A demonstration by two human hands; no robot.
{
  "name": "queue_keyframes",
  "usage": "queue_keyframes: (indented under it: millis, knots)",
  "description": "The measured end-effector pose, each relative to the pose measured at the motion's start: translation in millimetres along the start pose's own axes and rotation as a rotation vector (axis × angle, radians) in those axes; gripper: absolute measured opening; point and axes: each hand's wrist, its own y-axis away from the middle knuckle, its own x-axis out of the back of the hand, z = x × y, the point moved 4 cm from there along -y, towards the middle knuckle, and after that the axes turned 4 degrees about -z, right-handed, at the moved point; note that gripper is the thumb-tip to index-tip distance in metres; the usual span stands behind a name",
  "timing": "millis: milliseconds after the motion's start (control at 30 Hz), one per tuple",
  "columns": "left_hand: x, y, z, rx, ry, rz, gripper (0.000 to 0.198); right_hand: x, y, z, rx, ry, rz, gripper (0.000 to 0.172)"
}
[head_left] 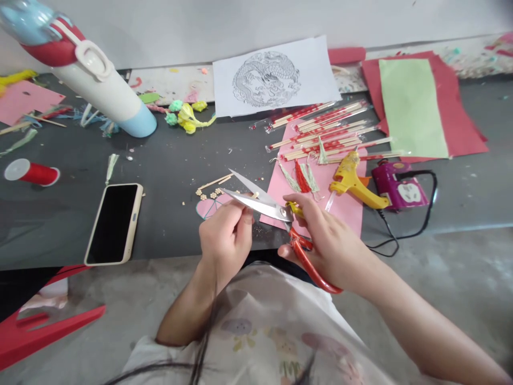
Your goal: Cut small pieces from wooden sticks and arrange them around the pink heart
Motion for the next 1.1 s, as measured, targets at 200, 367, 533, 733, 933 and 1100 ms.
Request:
queue_keyframes:
  millis: [200,367,533,733,933,1100]
  knots:
    - [-1.4,-0.5,0.6,-0.012,-0.01,-0.021,0.021,-0.3,-2.1,1.0,0.0,0.016,0.018,0.06]
    - [-3.2,0.3,-1.9,-0.032,-0.013,-0.016,0.018,-1.8,-3.1,1.8,0.024,0.034,0.036,0.066]
    - [-3.2,1.1,-3.5,-0.031,-0.013,-0.012,0.021,-1.2,-4.0,1.1,0.017,0.046,0.029,0.068]
    - [-5.1,2.1,-4.1,-0.019,-0.012,-0.019,0.02,-1.1,-3.5,0.9,0.004,0.048,0.014,0.064]
    - [-4.5,4.0,-5.5,0.009,-0.012,-0.02,0.013,-1.5,-4.4,0.7,0.018,0.043,0.019,0.064]
    - [-4.9,4.7,-6.5,0.012,-0.014,-0.021,0.012,-2.4,-4.8,2.2,0.013,0.026,0.011,0.065]
